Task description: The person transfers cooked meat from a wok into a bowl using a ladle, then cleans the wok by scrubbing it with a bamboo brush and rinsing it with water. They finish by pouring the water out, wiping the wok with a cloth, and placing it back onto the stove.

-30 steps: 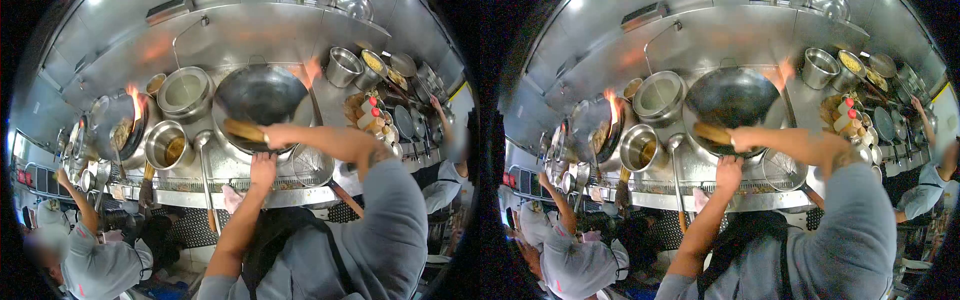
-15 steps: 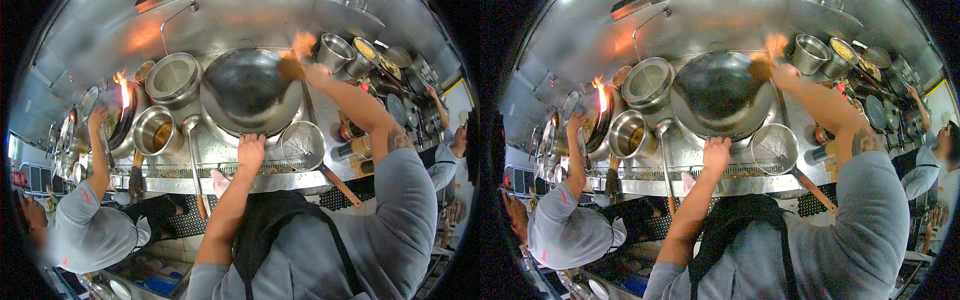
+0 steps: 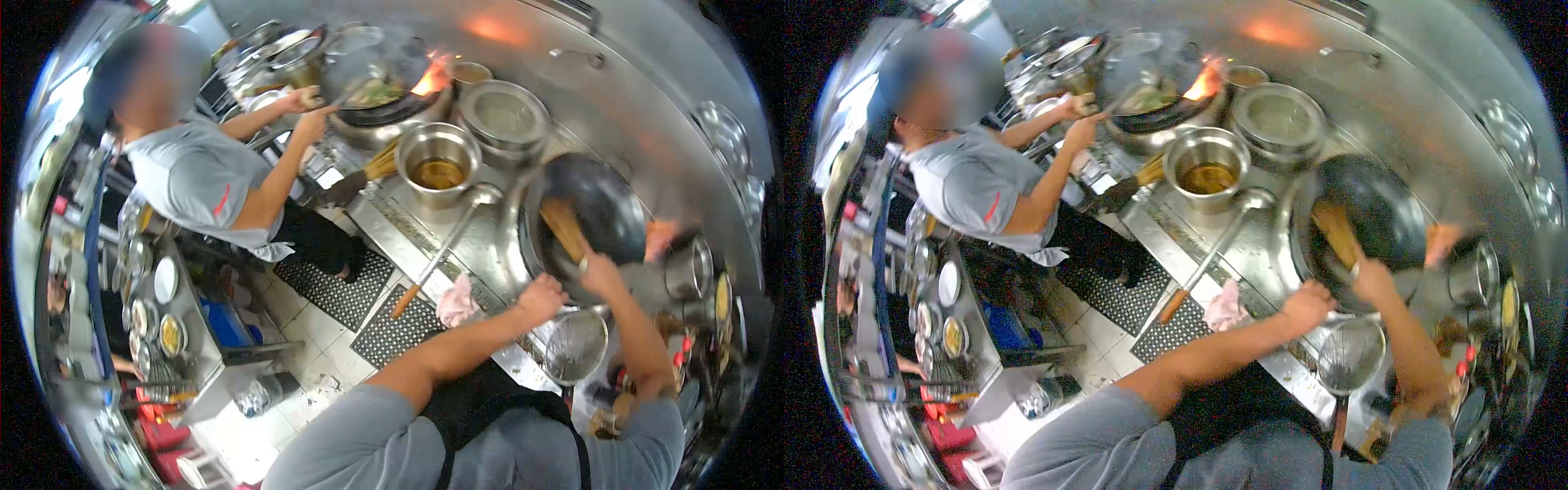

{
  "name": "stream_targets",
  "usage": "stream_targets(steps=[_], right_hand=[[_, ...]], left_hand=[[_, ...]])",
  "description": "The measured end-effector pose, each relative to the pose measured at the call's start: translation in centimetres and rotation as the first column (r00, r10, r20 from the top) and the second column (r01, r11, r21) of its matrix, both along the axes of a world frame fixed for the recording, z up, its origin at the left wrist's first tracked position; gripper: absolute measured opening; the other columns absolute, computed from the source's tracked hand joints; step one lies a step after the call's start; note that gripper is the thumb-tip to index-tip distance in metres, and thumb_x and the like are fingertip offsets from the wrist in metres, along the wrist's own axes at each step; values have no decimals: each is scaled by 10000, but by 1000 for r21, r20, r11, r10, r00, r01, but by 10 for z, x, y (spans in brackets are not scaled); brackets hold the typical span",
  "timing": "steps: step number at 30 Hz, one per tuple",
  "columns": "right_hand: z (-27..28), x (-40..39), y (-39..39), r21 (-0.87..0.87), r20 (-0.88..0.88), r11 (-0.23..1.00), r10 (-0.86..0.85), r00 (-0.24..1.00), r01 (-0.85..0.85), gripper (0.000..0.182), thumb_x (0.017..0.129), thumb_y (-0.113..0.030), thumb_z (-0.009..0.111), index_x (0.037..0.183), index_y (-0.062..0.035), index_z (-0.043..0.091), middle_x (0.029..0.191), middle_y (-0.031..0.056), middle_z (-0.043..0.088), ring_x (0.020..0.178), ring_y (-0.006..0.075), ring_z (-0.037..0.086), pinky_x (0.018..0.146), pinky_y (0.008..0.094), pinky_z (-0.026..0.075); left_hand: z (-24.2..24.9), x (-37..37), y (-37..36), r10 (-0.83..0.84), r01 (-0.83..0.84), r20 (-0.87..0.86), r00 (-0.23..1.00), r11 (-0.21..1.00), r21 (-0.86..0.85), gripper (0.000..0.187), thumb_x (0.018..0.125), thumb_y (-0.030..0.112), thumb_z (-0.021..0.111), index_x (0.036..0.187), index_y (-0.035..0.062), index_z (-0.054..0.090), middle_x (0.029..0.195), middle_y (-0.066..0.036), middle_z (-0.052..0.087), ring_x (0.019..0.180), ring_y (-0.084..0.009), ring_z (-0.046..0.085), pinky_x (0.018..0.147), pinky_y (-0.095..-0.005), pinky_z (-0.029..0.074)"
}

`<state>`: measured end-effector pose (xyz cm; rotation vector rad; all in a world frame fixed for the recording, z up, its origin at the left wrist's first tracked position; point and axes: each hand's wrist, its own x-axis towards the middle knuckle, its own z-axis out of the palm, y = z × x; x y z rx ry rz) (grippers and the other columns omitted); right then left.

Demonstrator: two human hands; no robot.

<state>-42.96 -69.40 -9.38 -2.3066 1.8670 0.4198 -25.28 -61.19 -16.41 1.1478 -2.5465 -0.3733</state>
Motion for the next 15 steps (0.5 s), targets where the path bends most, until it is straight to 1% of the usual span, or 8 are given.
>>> stream_targets(steps=[2,4,5,6,8,11,12,15], right_hand=[[-10,-1,11,75,336,993,59,940,-89,797,778,-183,659,1490,-162,304,930,224,675,882,422,656,785,491,518],[2,-19,-14,50,150,999,-25,988,17,765,791,-182,649,1480,-148,319,916,241,673,856,420,656,753,503,515],[-57,-77,-49,-103,98,989,-98,990,108,738,801,-173,633,1475,-152,333,917,246,672,839,422,656,741,499,519],[-117,-136,-83,-248,71,948,-187,980,199,713,811,-165,618,1470,-156,346,918,251,670,822,424,656,729,495,523],[-107,-108,-82,-311,155,882,-321,934,355,789,817,-91,569,1519,-155,215,910,269,661,812,438,652,732,506,526],[-74,-33,-29,-4,129,1000,0,992,0,937,726,-32,613,1534,-222,179,1000,315,637,936,467,630,802,497,491],[-35,10,5,56,341,998,8,940,-29,959,710,9,597,1530,-270,184,1002,310,636,960,466,624,811,497,487],[-62,-23,-53,-51,161,991,-113,980,123,933,706,-32,616,1519,-180,184,1008,300,642,943,458,628,821,485,496]], left_hand=[[-2,1,-7,18,-18,-22,1000,1000,-20,197,836,176,524,921,121,694,960,-73,656,1012,-224,586,931,-376,384],[-5,-5,9,10,-10,-51,999,1000,-3,190,821,191,538,899,126,699,952,-69,660,1001,-220,588,926,-373,386],[-6,-6,9,20,-20,-59,998,1000,0,187,812,200,547,890,128,700,943,-66,661,991,-219,589,923,-371,387],[-11,-5,2,51,-51,-67,996,999,-3,184,803,210,556,882,130,702,933,-63,663,981,-218,591,919,-368,388],[-38,-17,-3,30,-54,-124,992,979,-194,178,780,233,573,859,137,700,901,-49,663,949,-222,595,903,-365,389],[-36,-19,0,77,-87,-59,995,974,-208,163,784,244,569,842,159,696,904,-33,666,945,-220,596,897,-376,379],[-40,-20,-3,79,-90,-66,995,976,-200,160,785,253,568,834,167,695,909,-28,667,954,-218,594,901,-383,373],[-47,-23,-4,70,-94,-98,993,957,-275,180,809,262,563,859,169,709,904,-15,667,989,-200,579,923,-394,346]])
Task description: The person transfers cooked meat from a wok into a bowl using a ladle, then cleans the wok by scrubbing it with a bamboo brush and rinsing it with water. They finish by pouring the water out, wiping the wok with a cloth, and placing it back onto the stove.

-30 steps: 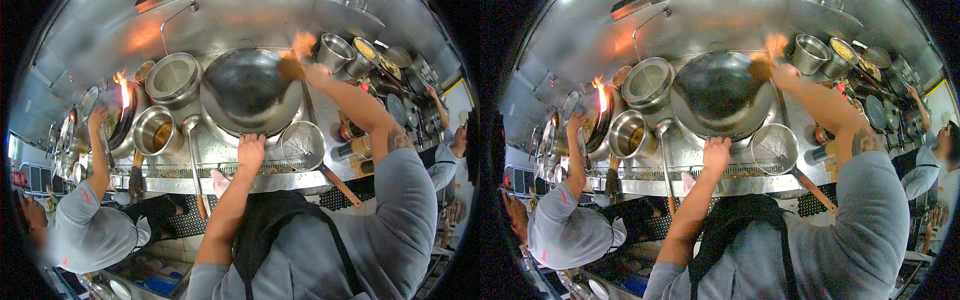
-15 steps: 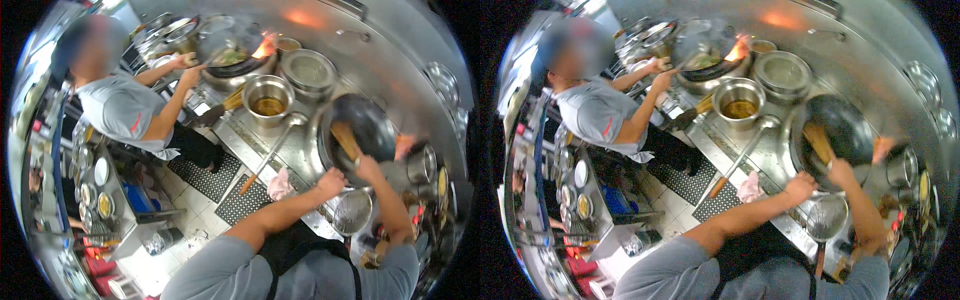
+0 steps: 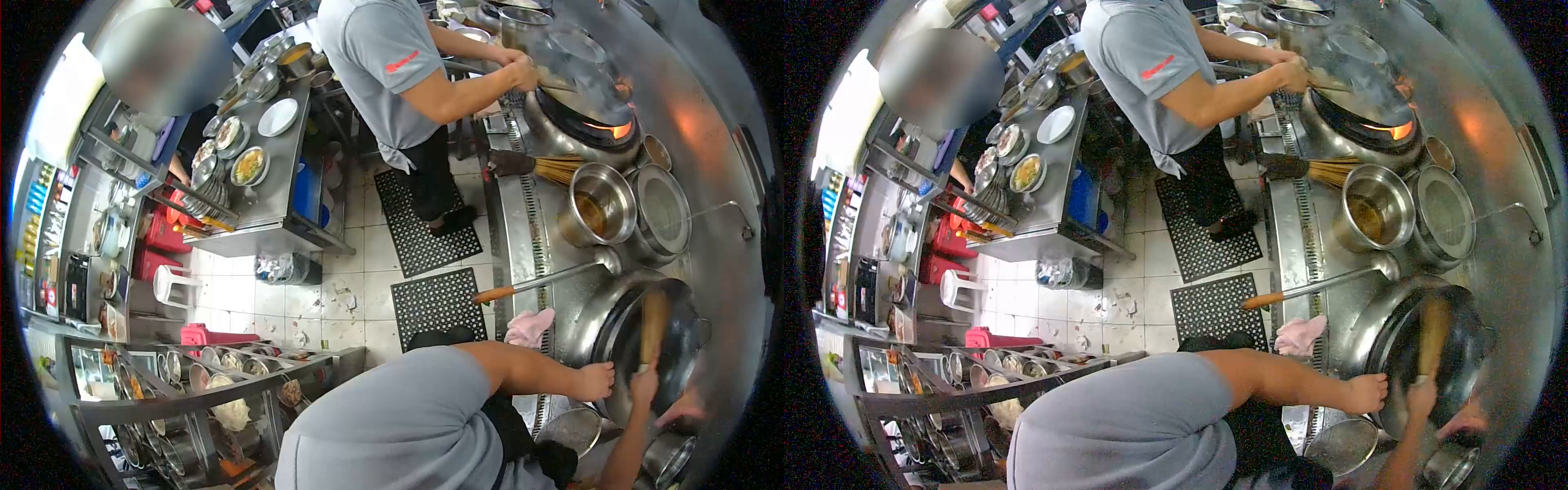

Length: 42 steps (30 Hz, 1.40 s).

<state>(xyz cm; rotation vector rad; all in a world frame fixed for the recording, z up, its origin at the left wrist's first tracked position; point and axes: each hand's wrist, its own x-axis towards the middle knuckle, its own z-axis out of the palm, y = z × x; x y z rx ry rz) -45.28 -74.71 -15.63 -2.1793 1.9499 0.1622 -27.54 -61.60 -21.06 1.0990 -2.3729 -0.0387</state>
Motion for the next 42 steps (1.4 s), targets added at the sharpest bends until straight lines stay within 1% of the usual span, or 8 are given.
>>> stream_targets(steps=[4,10,12,22,25,31,33,42], right_hand=[[-58,-46,-69,-146,190,925,-321,928,350,871,735,-104,641,1497,-78,221,979,302,654,848,428,663,748,482,521],[49,-46,78,253,277,849,397,875,-465,921,694,-130,698,1493,-88,243,1204,241,608,1086,412,602,912,439,476],[36,-118,32,287,-309,937,287,907,-199,839,738,-169,710,1459,-34,302,1229,233,598,1087,385,607,907,439,479],[50,-38,16,178,-297,965,239,925,-192,968,744,-254,694,1533,-178,140,1153,299,608,1038,416,620,867,513,496],[0,-72,-28,-232,-107,853,-500,859,467,785,804,-194,592,1490,-85,224,925,259,677,906,385,672,794,484,537],[49,4,14,86,-213,996,-4,977,23,607,718,-132,648,1309,-61,528,1029,203,682,976,340,669,838,457,543],[14,-48,-23,-102,-60,840,-540,839,533,718,763,-178,642,1420,-32,390,1066,203,680,957,308,680,820,417,550],[84,-102,65,533,-364,841,329,871,-95,728,801,-304,653,1455,-149,373,967,144,705,831,323,689,731,441,555]], left_hand=[[-3,-3,-2,-2,1,15,1000,1000,31,185,798,283,564,849,179,709,920,-17,669,1000,-211,580,935,-394,343],[-10,-5,-1,44,-44,-37,998,999,6,165,786,255,572,815,169,710,903,-30,671,1005,-223,581,929,-411,361],[-4,-6,0,34,-33,-31,999,999,16,150,772,244,581,795,163,705,883,-36,671,981,-232,594,908,-415,385],[43,28,2,-76,68,18,997,964,256,215,817,206,562,937,102,707,996,-92,662,1039,-246,581,880,-409,434],[40,24,4,-75,74,-5,997,981,179,226,836,148,515,986,106,678,943,-90,635,1011,-250,579,945,-406,408],[42,23,3,-119,104,72,990,977,184,232,842,154,515,1003,110,676,908,-86,633,991,-260,578,941,-405,404],[45,24,2,-110,92,81,991,975,202,231,844,149,513,1002,105,675,896,-89,632,977,-264,579,945,-410,404],[36,26,3,-120,114,39,992,986,121,166,805,131,547,924,87,654,883,-100,625,948,-272,586,913,-404,420]])
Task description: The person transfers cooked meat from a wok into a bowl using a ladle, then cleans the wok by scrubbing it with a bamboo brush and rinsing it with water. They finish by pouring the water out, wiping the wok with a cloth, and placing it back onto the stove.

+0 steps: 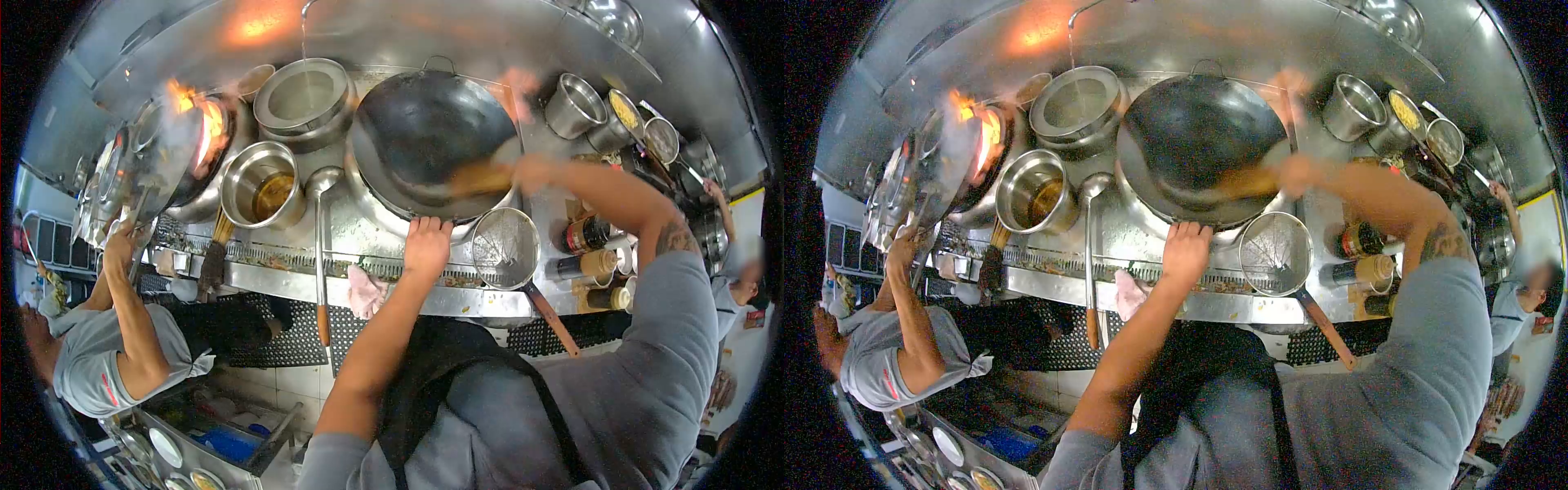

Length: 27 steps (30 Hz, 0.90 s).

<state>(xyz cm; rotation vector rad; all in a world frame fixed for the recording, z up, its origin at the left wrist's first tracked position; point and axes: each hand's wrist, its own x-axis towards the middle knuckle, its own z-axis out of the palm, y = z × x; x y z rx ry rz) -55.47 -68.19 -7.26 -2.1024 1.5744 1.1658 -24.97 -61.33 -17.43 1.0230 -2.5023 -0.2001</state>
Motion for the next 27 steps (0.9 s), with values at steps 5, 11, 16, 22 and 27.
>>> stream_targets(steps=[5,11,16,22,27], right_hand=[[65,-10,-38,-676,309,520,-444,841,522,719,815,-128,584,1475,-247,326,1017,222,672,938,353,667,806,450,536],[23,-6,38,-187,400,960,-118,909,207,790,772,-121,620,1485,-258,311,1115,201,651,989,368,650,840,459,530],[67,-29,-5,-729,281,450,-491,825,516,782,755,-95,615,1474,-218,333,1106,187,654,970,369,653,835,464,537],[28,32,43,-274,370,926,-146,918,258,848,763,-105,600,1514,-259,236,1020,210,670,949,376,655,831,477,536],[23,-54,-18,-678,121,605,-469,875,418,805,826,-207,640,1514,-289,229,997,213,668,871,378,671,758,472,552]], left_hand=[[3,-4,-4,-5,5,28,1000,1000,5,102,814,136,570,877,90,634,873,-104,627,929,-275,595,899,-408,419],[7,-5,-5,-11,10,47,999,1000,25,100,863,185,591,848,90,619,869,-103,628,925,-265,595,876,-410,416],[6,-6,-7,-4,4,20,1000,1000,-21,106,857,193,597,836,93,624,843,-96,628,900,-263,597,857,-404,415],[2,-4,-6,-18,18,-13,1000,999,-28,105,845,186,596,839,87,630,829,-97,626,886,-273,597,848,-409,420],[-1,-5,-5,-15,15,-20,1000,1000,-24,100,836,178,596,842,85,632,839,-97,627,898,-276,595,865,-411,419]])
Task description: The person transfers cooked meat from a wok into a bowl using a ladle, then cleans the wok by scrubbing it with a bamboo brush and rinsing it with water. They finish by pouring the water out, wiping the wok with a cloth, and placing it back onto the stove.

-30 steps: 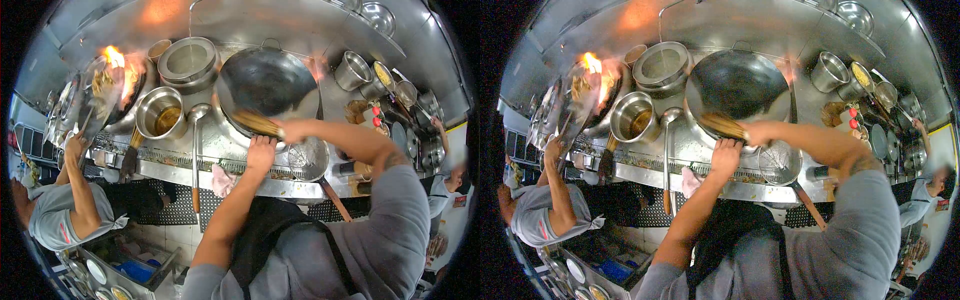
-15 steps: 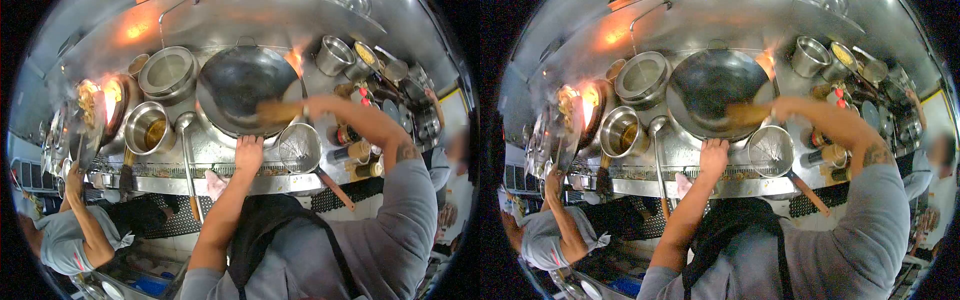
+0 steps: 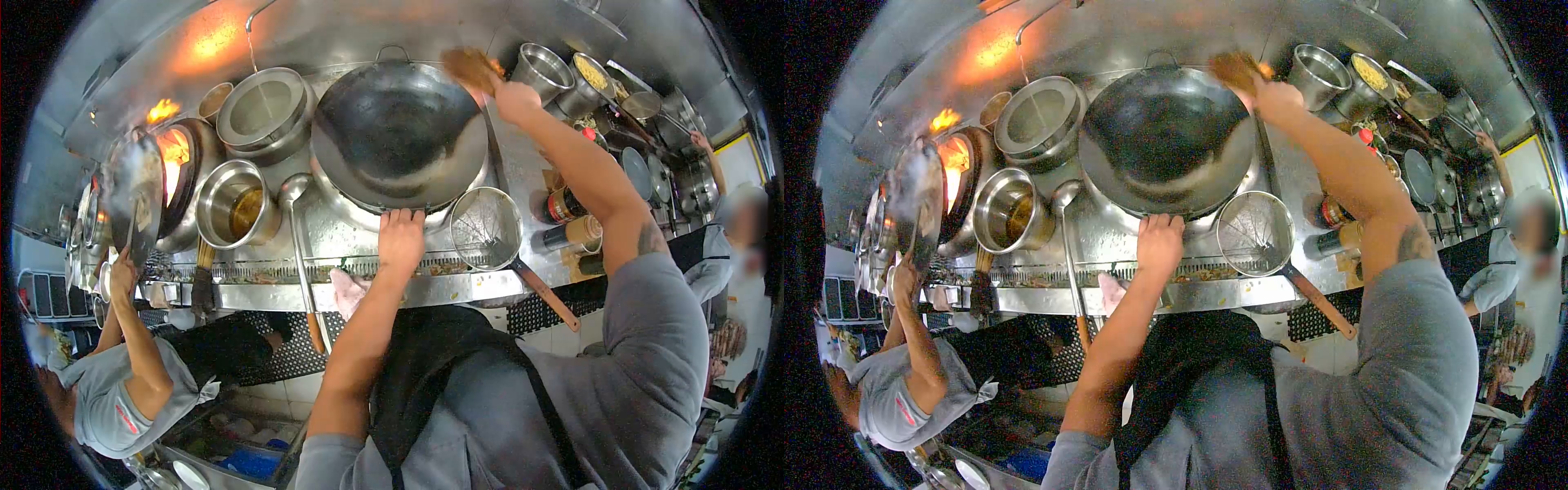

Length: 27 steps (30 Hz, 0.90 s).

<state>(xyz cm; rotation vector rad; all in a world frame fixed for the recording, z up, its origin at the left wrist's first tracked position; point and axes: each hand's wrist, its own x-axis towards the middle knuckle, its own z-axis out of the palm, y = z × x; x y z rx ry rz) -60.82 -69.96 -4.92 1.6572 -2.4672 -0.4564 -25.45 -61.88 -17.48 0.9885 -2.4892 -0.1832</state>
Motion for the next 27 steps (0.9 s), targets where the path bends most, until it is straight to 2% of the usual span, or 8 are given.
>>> stream_targets(steps=[2,9,11,14,18,20,23,27], right_hand=[[38,43,-6,-224,89,972,87,992,-65,788,848,-258,644,1513,-304,224,989,213,668,851,377,674,734,466,556],[-84,11,7,190,414,700,578,703,-688,745,834,-271,605,1499,-258,270,1022,225,668,874,373,673,803,440,544],[-30,2,-24,-29,103,995,-91,990,95,733,844,-234,548,1511,-248,244,1091,230,658,975,359,666,857,443,530],[15,49,-32,-367,348,906,-77,934,211,697,844,-214,541,1494,-208,289,1073,220,666,942,355,675,831,458,541],[-24,116,-5,-75,347,943,329,879,-323,693,824,-231,565,1476,-245,334,1035,175,683,906,356,680,789,478,549],[-8,114,7,242,248,718,605,757,-653,649,795,-205,604,1419,-223,426,1022,152,694,924,330,686,790,470,551],[-39,47,-48,-180,238,983,10,971,34,624,882,-178,491,1473,-92,308,1013,188,681,956,323,678,793,470,545],[-36,107,-20,-254,172,963,133,976,-87,652,863,-195,509,1474,-96,305,973,213,674,882,333,684,789,480,549]], left_hand=[[1,0,1,9,-9,10,1000,1000,2,100,836,178,595,845,85,631,843,-98,628,901,-276,594,864,-409,422],[6,1,0,-12,11,35,999,999,36,110,859,190,568,849,96,623,845,-94,625,910,-274,596,859,-413,423],[7,1,-1,-10,7,53,999,999,54,112,862,192,561,859,97,622,840,-94,623,907,-270,598,853,-414,421],[6,1,0,-12,11,36,999,1000,13,116,866,189,554,865,94,621,837,-99,620,900,-272,599,857,-414,419],[7,2,-2,-31,28,64,997,998,48,130,879,206,550,870,99,624,855,-98,630,904,-273,601,864,-414,418],[8,2,-4,-34,32,54,998,999,38,130,879,210,556,866,100,625,856,-97,633,904,-271,603,861,-413,420],[8,5,-4,-47,45,78,996,999,23,128,876,212,567,859,99,625,850,-97,635,899,-267,604,855,-411,423],[5,6,-5,-58,58,65,996,998,1,130,872,216,574,854,97,625,837,-95,632,884,-264,603,843,-410,426]])
